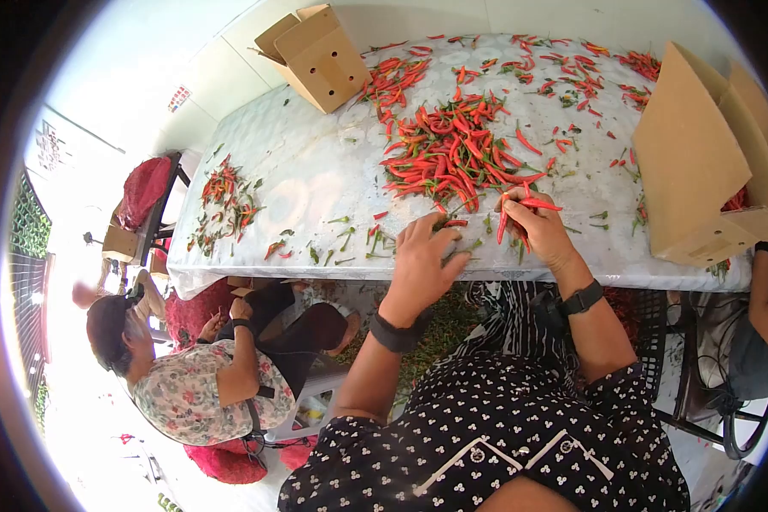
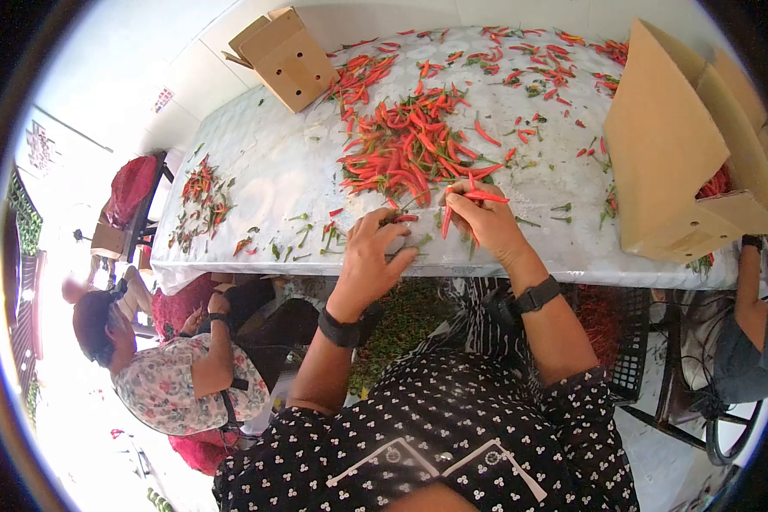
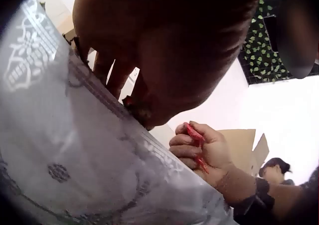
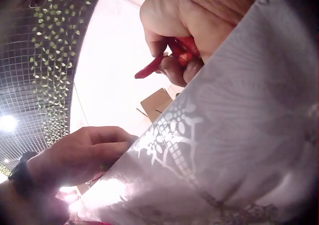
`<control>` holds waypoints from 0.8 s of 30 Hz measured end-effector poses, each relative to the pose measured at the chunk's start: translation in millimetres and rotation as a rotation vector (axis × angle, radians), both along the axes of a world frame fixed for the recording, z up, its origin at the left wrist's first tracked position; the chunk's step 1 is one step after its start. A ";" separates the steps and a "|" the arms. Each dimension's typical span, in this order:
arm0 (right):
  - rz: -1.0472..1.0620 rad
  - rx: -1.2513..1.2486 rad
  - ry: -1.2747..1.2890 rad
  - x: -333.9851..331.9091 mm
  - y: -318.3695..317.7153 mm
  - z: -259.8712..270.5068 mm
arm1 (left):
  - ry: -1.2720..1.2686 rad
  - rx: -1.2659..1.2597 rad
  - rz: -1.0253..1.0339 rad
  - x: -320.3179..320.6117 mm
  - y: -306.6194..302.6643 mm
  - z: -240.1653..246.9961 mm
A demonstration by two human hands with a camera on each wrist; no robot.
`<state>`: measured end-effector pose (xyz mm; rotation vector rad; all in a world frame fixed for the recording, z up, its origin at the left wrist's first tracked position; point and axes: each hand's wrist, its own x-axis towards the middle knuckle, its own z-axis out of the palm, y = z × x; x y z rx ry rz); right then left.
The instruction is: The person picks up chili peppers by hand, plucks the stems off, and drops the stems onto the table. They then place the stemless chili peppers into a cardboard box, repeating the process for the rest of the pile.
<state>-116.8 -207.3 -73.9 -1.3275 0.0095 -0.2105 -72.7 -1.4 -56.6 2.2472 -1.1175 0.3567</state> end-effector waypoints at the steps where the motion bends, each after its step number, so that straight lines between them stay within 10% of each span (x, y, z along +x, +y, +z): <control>1: -0.014 0.019 0.017 1.1 0.3 -1.8 | 0.055 0.008 -0.004 2.1 4.1 -3.4; 8: -0.049 0.035 0.004 -0.5 2.4 0.4 | -0.119 0.156 0.284 21.5 38.3 1.8; 24: -0.103 0.046 -0.026 6.7 -4.2 -18.1 | -0.274 0.388 0.008 68.3 -42.0 15.3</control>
